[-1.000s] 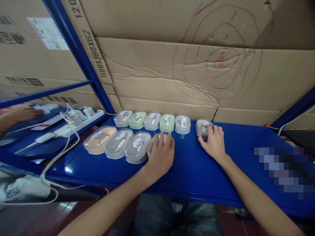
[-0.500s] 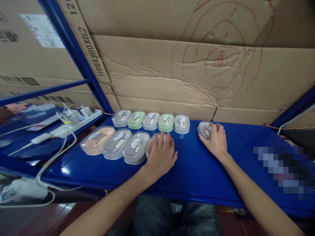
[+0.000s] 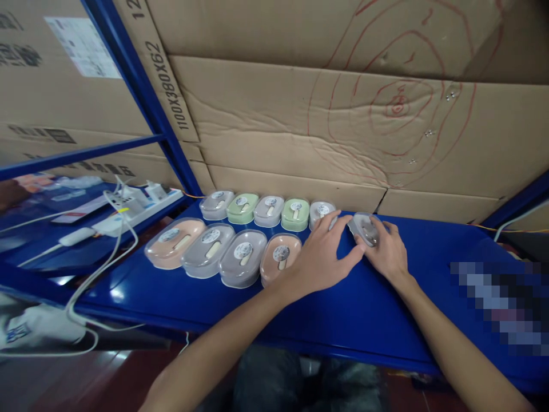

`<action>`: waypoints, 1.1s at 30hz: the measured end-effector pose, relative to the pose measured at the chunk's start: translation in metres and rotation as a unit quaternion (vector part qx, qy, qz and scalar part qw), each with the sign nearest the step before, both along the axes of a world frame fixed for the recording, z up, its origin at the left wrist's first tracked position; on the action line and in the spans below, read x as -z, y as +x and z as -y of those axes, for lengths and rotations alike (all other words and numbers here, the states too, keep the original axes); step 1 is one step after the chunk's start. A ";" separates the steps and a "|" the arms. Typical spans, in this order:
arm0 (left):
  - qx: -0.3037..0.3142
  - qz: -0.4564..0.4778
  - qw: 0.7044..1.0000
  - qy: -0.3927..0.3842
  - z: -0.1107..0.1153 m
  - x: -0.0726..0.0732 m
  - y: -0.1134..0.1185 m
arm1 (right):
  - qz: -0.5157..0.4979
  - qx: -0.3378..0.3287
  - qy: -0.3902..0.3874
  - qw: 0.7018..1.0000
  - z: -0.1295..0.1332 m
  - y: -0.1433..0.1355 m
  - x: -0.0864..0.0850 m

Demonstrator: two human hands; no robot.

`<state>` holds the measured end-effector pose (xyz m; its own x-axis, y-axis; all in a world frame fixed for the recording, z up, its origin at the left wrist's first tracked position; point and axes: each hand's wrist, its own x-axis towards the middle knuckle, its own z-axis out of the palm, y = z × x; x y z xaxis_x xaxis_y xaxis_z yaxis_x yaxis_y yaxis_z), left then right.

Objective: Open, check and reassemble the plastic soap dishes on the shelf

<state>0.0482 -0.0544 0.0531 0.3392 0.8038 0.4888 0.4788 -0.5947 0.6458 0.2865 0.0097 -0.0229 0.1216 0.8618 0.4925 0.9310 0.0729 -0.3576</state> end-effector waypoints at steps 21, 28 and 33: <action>0.143 0.287 0.911 -0.259 -0.023 -0.002 -0.031 | -0.194 -0.365 0.159 0.896 0.048 -0.045 -0.014; 0.116 0.361 0.880 -0.285 -0.022 0.005 -0.023 | -0.294 -0.329 0.134 0.887 0.044 -0.048 -0.010; 0.076 0.399 0.844 -0.350 -0.019 0.009 -0.014 | -0.278 -0.299 0.123 0.904 0.038 -0.052 -0.001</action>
<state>0.0340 -0.0359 0.0440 0.2522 0.9670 0.0347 -0.3217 0.0499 0.9455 0.2347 -0.0284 -0.0215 -0.0427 0.7272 0.6851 0.3802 0.6459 -0.6620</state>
